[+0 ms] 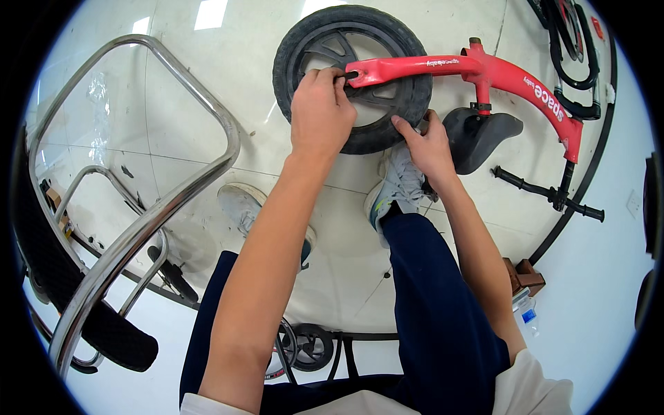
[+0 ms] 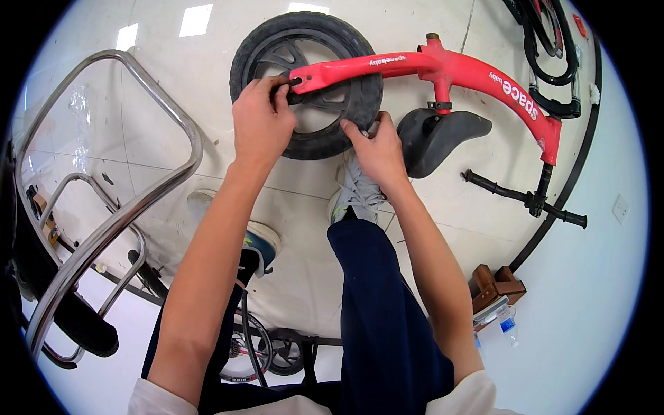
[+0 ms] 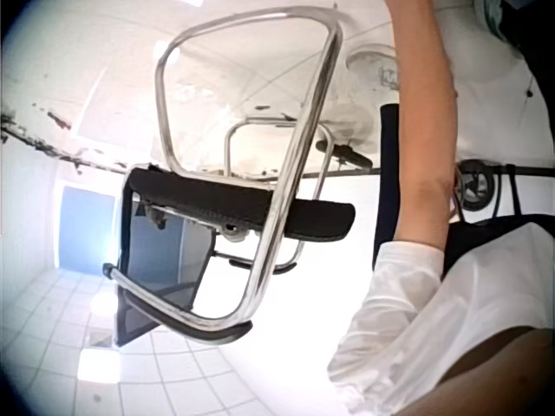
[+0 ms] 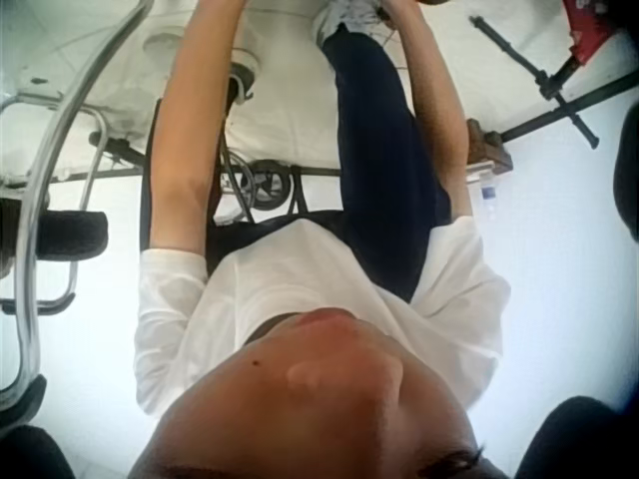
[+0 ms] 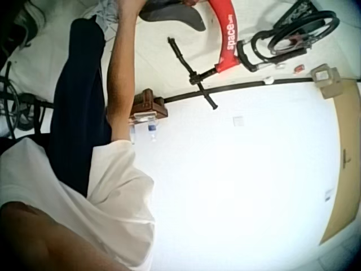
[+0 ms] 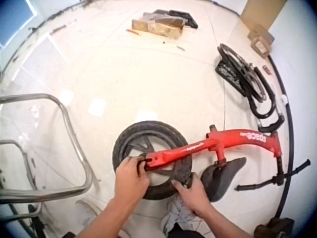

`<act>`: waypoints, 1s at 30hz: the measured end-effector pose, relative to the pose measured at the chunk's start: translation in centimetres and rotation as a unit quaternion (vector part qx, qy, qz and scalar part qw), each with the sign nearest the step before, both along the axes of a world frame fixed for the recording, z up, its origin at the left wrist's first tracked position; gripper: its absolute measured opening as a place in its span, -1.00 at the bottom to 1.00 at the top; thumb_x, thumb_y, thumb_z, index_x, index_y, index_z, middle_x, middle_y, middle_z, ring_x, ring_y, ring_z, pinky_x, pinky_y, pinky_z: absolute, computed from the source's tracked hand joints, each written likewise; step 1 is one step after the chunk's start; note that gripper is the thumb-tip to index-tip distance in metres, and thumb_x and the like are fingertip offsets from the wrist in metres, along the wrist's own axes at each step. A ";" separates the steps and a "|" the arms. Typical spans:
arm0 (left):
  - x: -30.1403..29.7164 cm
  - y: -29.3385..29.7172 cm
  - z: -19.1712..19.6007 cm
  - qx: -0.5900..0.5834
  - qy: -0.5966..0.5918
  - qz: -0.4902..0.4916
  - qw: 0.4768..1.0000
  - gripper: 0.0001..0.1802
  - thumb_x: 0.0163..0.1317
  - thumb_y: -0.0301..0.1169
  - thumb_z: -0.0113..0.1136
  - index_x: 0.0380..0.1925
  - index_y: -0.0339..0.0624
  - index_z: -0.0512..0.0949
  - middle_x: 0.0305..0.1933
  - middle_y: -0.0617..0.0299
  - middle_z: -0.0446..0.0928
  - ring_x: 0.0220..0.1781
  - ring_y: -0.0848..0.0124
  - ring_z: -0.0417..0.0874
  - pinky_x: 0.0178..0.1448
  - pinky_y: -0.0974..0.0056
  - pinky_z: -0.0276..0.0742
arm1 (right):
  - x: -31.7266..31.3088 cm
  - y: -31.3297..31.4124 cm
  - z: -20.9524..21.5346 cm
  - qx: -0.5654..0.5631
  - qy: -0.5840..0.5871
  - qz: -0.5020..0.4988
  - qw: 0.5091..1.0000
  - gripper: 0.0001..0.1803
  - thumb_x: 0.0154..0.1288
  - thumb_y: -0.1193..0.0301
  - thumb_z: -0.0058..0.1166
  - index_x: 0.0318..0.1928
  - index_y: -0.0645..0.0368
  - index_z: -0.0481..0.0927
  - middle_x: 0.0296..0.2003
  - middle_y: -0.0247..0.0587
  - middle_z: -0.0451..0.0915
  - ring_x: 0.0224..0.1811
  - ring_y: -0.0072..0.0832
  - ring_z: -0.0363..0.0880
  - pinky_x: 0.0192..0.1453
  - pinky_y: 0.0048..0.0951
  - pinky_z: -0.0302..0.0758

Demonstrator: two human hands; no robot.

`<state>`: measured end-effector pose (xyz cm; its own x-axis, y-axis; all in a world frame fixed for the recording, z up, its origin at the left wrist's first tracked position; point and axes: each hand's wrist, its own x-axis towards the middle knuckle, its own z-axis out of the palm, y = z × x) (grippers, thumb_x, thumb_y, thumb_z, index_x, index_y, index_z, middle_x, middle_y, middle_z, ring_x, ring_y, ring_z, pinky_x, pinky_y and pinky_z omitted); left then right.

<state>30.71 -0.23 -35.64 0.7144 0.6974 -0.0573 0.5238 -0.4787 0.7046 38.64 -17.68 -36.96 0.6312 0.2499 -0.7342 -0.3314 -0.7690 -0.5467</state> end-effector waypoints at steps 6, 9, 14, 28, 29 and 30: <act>-0.2 0.6 1.3 0.001 -0.007 0.016 1.000 -0.88 0.18 -0.56 0.15 -0.32 -0.33 0.64 -0.43 0.03 0.57 -0.45 0.18 0.59 -0.30 0.21 0.50 | 0.4 0.5 2.2 0.071 0.067 -0.011 0.995 -0.50 0.16 0.19 0.28 -0.08 0.36 0.49 -0.34 -0.12 0.60 -0.31 -0.46 0.54 -0.18 -0.43 0.44; -0.1 0.8 2.4 0.009 -0.035 0.000 0.999 -0.89 0.18 -0.56 0.15 -0.33 -0.33 0.63 -0.43 0.04 0.56 -0.45 0.20 0.59 -0.32 0.23 0.50 | 0.7 0.6 3.6 0.065 0.168 -0.033 0.983 -0.63 0.14 0.25 0.29 -0.21 0.30 0.54 -0.58 -0.37 0.48 -0.57 -0.65 0.40 -0.49 -0.54 0.31; -0.5 0.7 1.7 -0.031 -0.031 -0.016 0.999 -0.89 0.18 -0.55 0.16 -0.32 -0.35 0.62 -0.40 0.02 0.57 -0.44 0.19 0.60 -0.31 0.22 0.50 | 0.3 -0.1 2.6 0.059 0.205 -0.004 0.977 -0.69 0.14 0.25 0.31 -0.33 0.23 0.54 -0.64 -0.48 0.37 -0.66 -0.72 0.23 -0.60 -0.57 0.12; -0.2 1.8 0.6 -0.059 -0.006 -0.086 0.995 -0.84 0.19 -0.47 0.22 -0.30 -0.38 0.61 -0.37 -0.02 0.57 -0.39 0.14 0.61 -0.26 0.18 0.50 | -1.0 -1.5 1.7 -0.011 0.159 0.121 0.980 -0.48 0.24 0.08 0.18 -0.44 0.41 0.61 -0.64 -0.22 0.53 -0.59 -0.57 0.48 -0.44 -0.50 0.41; -0.2 2.0 0.7 -0.052 -0.001 -0.098 0.994 -0.84 0.19 -0.47 0.23 -0.30 -0.38 0.61 -0.37 -0.01 0.57 -0.38 0.14 0.60 -0.27 0.18 0.50 | -1.0 -1.7 1.7 -0.010 0.142 0.145 0.979 -0.48 0.24 0.08 0.17 -0.45 0.42 0.61 -0.65 -0.23 0.53 -0.58 -0.57 0.49 -0.43 -0.49 0.42; -0.1 2.1 0.6 -0.053 0.011 -0.107 0.993 -0.82 0.19 -0.43 0.24 -0.32 -0.38 0.61 -0.37 -0.01 0.57 -0.38 0.13 0.60 -0.27 0.16 0.49 | -1.0 -1.7 1.8 -0.007 0.137 0.146 0.980 -0.49 0.24 0.09 0.17 -0.44 0.41 0.62 -0.66 -0.23 0.52 -0.59 -0.57 0.48 -0.44 -0.49 0.41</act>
<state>30.65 1.86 -35.04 0.8428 0.5197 -0.1398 0.4347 -0.5042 0.7462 37.66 -19.40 -35.14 0.3131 0.3786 -0.8710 -0.2289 -0.8600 -0.4561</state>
